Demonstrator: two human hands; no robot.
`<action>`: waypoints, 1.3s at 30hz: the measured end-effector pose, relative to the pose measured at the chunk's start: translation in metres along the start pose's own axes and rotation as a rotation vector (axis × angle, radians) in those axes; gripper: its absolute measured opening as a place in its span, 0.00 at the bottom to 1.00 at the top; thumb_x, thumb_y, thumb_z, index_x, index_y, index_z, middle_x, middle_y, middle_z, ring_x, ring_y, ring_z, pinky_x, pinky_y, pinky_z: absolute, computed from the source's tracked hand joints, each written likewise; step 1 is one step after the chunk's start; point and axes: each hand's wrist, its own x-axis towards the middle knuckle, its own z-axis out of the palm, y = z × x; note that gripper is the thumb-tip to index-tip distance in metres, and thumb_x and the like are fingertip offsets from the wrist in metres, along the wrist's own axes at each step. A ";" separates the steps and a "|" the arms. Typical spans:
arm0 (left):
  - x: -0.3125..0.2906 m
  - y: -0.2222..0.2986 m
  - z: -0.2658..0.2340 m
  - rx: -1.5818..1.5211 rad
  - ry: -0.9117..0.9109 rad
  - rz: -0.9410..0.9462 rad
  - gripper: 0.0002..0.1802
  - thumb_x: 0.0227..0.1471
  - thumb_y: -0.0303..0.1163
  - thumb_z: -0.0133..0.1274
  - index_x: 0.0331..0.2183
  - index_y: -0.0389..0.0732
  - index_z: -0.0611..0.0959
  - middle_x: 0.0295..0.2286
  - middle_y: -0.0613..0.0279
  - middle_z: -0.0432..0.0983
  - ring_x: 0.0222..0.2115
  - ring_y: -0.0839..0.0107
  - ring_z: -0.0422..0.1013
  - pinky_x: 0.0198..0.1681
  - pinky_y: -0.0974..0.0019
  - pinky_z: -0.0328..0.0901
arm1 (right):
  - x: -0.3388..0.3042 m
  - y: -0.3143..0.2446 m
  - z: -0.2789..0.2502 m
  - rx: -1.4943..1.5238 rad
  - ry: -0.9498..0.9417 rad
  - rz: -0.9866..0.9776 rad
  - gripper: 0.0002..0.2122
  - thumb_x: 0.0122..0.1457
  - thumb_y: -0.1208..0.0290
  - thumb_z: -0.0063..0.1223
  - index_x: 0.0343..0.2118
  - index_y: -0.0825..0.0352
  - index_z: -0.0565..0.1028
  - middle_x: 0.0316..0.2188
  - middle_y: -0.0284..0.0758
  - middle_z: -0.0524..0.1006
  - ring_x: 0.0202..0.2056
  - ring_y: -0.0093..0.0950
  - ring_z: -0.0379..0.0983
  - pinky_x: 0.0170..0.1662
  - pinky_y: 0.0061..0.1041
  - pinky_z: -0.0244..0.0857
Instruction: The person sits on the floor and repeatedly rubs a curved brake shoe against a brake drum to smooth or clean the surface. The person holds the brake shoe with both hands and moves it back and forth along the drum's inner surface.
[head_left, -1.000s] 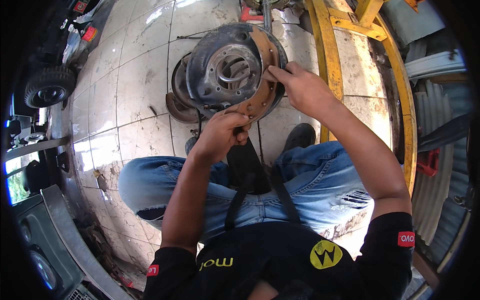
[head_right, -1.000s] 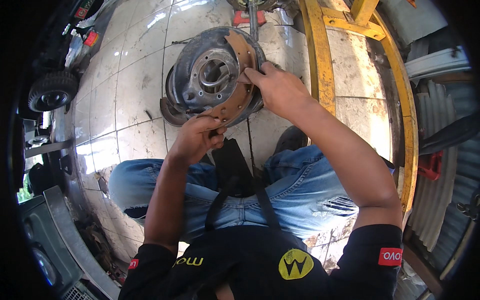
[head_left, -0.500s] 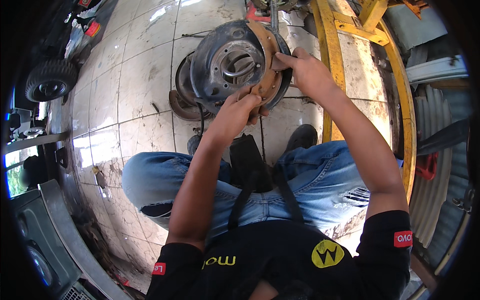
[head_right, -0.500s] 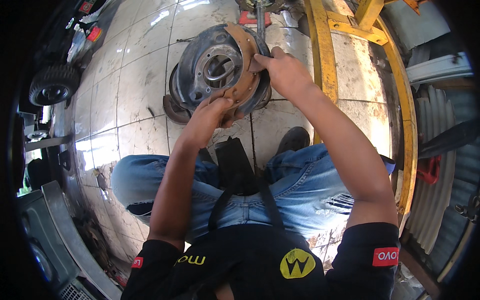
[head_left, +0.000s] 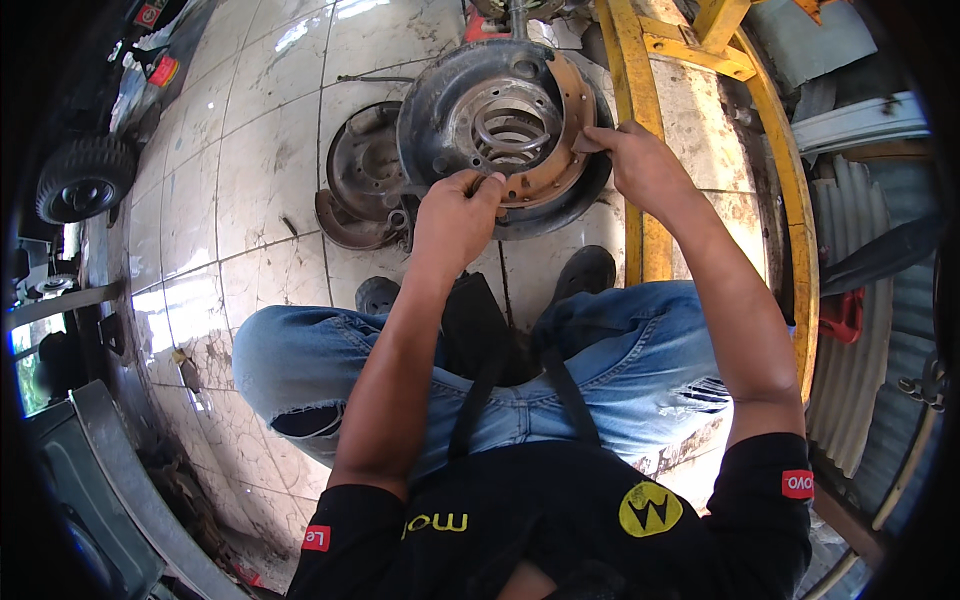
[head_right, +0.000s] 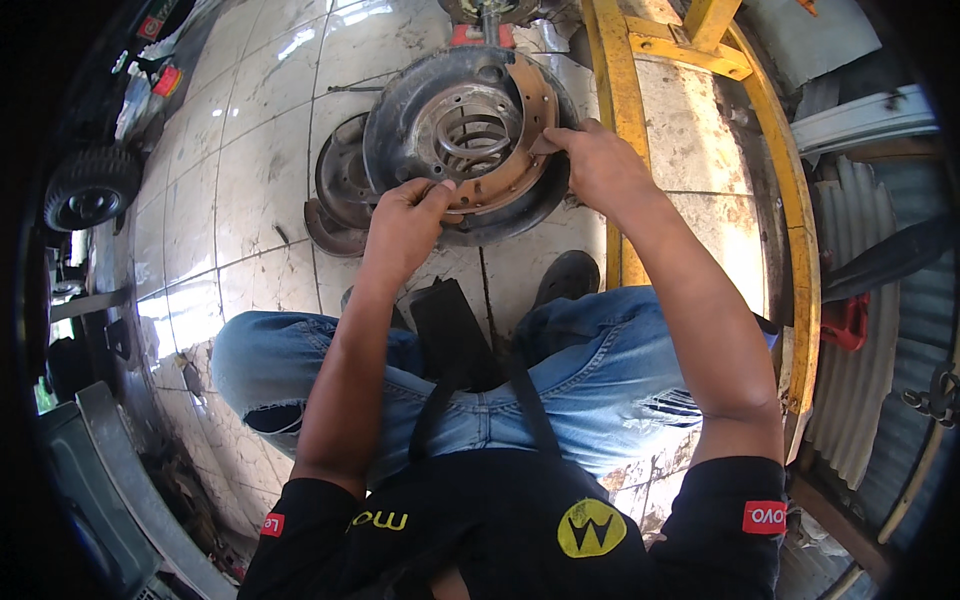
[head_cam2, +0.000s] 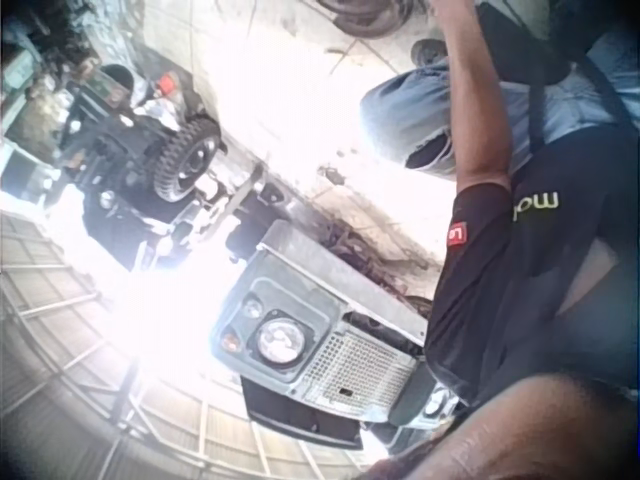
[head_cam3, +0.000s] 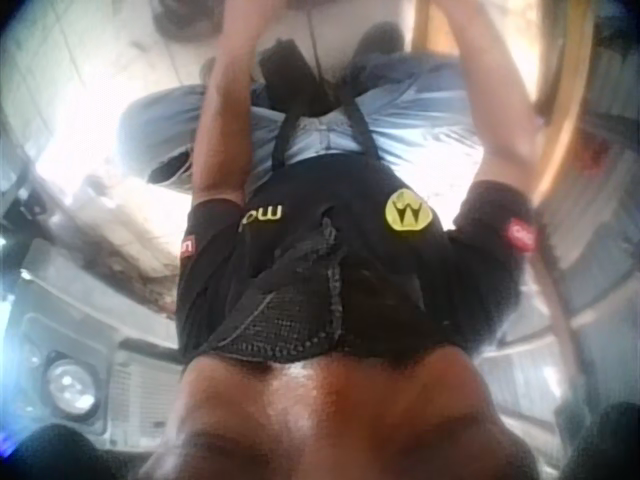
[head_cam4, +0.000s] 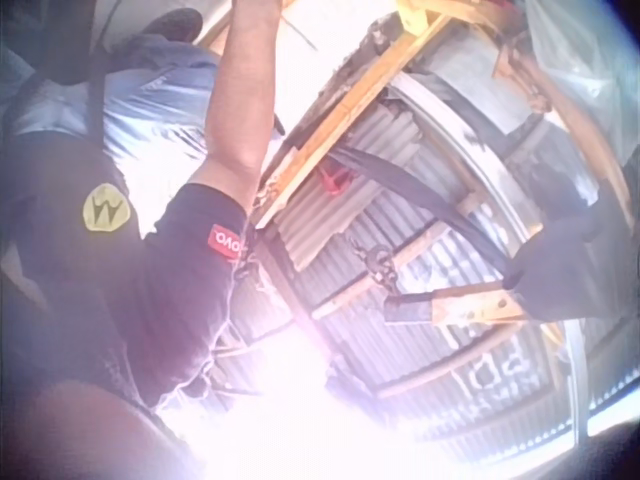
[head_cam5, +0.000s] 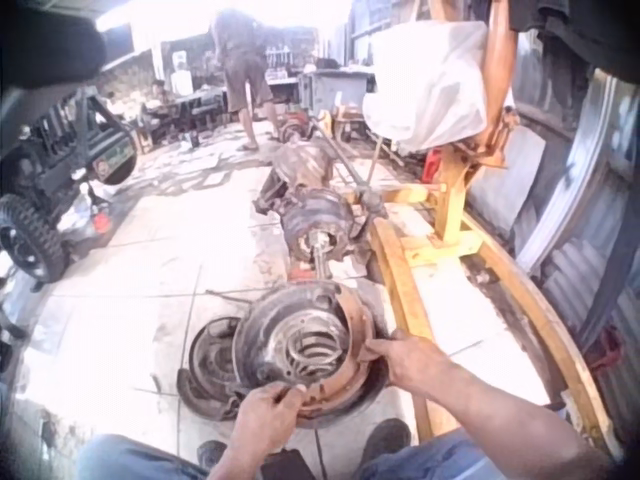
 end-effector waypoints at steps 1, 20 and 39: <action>0.000 0.001 0.000 0.026 0.012 -0.002 0.20 0.58 0.43 0.52 0.35 0.33 0.84 0.23 0.61 0.77 0.23 0.75 0.69 0.30 0.70 0.63 | 0.000 0.001 0.000 0.000 -0.008 -0.009 0.22 0.54 0.84 0.43 0.52 0.59 0.76 0.41 0.47 0.77 0.45 0.45 0.74 0.51 0.37 0.68; -0.007 -0.032 0.020 -0.488 0.236 0.113 0.17 0.58 0.37 0.53 0.25 0.33 0.81 0.18 0.74 0.66 0.22 0.84 0.58 0.27 0.74 0.57 | 0.020 0.007 0.004 0.620 0.003 0.230 0.18 0.63 0.77 0.46 0.56 0.58 0.74 0.53 0.44 0.71 0.51 0.41 0.71 0.55 0.31 0.66; -0.004 -0.034 0.016 -0.405 0.235 0.106 0.17 0.59 0.36 0.54 0.28 0.30 0.81 0.18 0.71 0.67 0.23 0.81 0.60 0.28 0.72 0.59 | -0.008 -0.036 -0.015 -0.266 -0.143 -0.194 0.23 0.52 0.79 0.49 0.53 0.54 0.75 0.36 0.41 0.75 0.38 0.40 0.77 0.39 0.39 0.73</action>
